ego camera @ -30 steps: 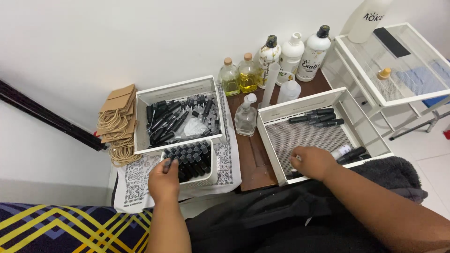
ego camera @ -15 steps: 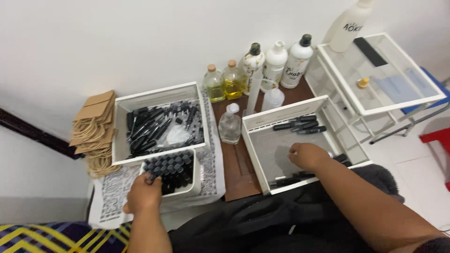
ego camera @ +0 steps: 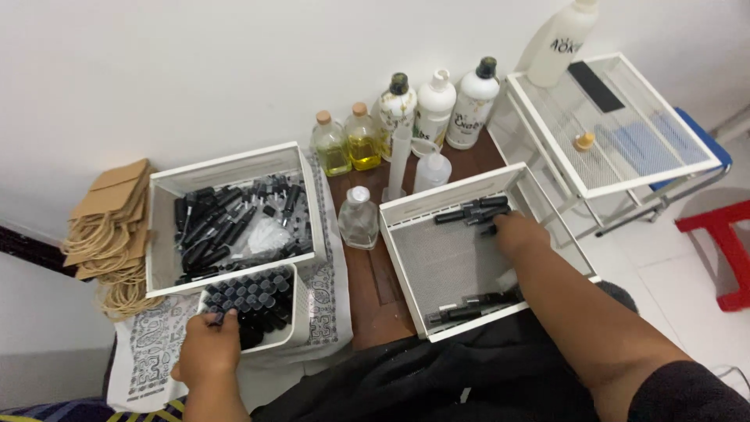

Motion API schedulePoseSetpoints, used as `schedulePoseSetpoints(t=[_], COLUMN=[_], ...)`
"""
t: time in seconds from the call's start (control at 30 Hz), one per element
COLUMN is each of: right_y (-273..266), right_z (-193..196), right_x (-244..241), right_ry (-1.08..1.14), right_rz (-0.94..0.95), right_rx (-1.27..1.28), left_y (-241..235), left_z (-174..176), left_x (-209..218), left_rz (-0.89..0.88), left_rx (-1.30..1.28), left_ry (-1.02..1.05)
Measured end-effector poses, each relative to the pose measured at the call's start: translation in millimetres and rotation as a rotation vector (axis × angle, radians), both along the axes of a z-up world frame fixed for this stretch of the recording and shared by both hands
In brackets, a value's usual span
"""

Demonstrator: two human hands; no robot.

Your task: Assembling small perfume sample vials by attaching caps and placing them into an organizer tray.

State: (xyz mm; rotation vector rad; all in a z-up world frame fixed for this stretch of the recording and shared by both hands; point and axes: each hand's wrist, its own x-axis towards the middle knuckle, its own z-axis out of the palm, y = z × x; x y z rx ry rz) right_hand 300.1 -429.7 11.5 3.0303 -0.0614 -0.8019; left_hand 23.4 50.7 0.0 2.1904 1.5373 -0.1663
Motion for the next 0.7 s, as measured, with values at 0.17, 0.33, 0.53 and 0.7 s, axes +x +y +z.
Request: schedulePoseSetpoints(t=[0.17,0.33,0.53,0.7], right_y=[19.7,14.2,-9.2,-16.1], right_z=[26.1,22.0,2.8,16.4], right_x=[-9.3,-6.9,-7.1,-19.7], right_ry=[0.117,0.128,-0.126,-0.270], right_rz=[0.054,0.095,0.006,-0.192], right_rx=[-0.089,-0.056,0.155,0.796], left_y=[-9.2,-14.6,-11.1,-17.8], left_z=[8.8,13.3,4.3,-13.9], left_x=[3.9,4.6,-0.5,-13.9], left_rz=[-0.043,-0.041,-0.041,-0.154], left_rx=[0.035,0.036,0.083,0.546], left_ry=[0.117,0.106,0.047,-0.336])
